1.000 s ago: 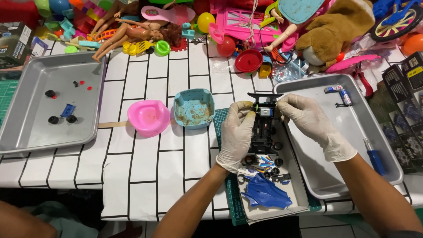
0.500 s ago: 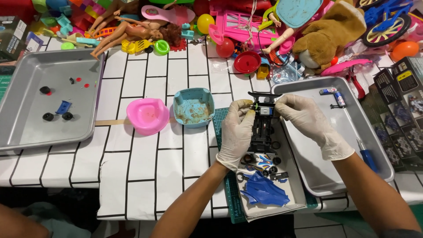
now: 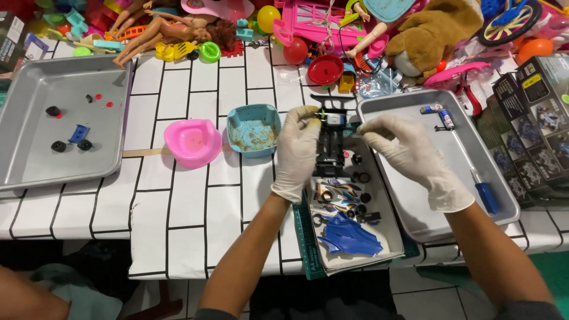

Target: The person assembles a toy car chassis by hand, attaching wheels, stickers, and other small components. They handle the black chassis, blue body parts, and various small pieces from a tray, fitting them together on a table covered with a checkered cloth.

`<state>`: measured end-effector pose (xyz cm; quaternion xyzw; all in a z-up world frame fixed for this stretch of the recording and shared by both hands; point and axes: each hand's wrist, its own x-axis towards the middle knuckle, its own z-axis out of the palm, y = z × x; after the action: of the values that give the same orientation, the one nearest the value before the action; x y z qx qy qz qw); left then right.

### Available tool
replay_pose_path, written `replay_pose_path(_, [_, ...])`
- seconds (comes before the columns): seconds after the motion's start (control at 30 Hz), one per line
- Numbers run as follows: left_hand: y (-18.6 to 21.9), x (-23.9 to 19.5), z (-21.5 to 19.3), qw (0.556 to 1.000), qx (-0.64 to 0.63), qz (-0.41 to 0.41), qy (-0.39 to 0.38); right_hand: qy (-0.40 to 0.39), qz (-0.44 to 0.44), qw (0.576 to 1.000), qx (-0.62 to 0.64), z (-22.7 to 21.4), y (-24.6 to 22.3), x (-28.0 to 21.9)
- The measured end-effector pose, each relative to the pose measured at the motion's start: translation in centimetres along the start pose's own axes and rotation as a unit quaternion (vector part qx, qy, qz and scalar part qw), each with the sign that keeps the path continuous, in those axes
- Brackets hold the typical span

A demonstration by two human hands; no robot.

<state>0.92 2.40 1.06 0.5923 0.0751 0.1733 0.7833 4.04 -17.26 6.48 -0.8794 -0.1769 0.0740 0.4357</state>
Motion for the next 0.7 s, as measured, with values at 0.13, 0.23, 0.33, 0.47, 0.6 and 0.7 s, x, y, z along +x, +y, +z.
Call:
replay_pose_path(0.13, [3.1,0.2,-1.3,0.999,-0.02,0.001,0.037,-0.109,0.039,0.989,-0.097,0.8,-3.7,-3.8])
replay_pose_path(0.23, [2.3,0.4,-3.5,0.996,-0.053,-0.033,0.066,-0.193,-0.029,0.955,-0.223,1.3,-2.0,-6.1])
replay_pose_path(0.33, [4.0,-2.7,-4.3,0.996,-0.03,-0.018,0.086,-0.219,-0.068,0.912,-0.341,2.2,1.2,-7.3])
replay_pose_path(0.47, [6.0,-8.3,-3.6,0.99,-0.029,-0.086,0.111,-0.193,-0.192,0.862,-0.428,3.1,4.0,-8.3])
replay_pose_path(0.6, [1.9,-10.0,-5.2,0.992,-0.026,-0.095,0.082,-0.159,-0.215,0.855,-0.444,4.6,7.4,-7.6])
replay_pose_path(0.7, [0.3,-10.3,-5.8,0.992,-0.006,-0.103,0.068,-0.15,-0.197,0.848,-0.469,4.8,6.6,-8.2])
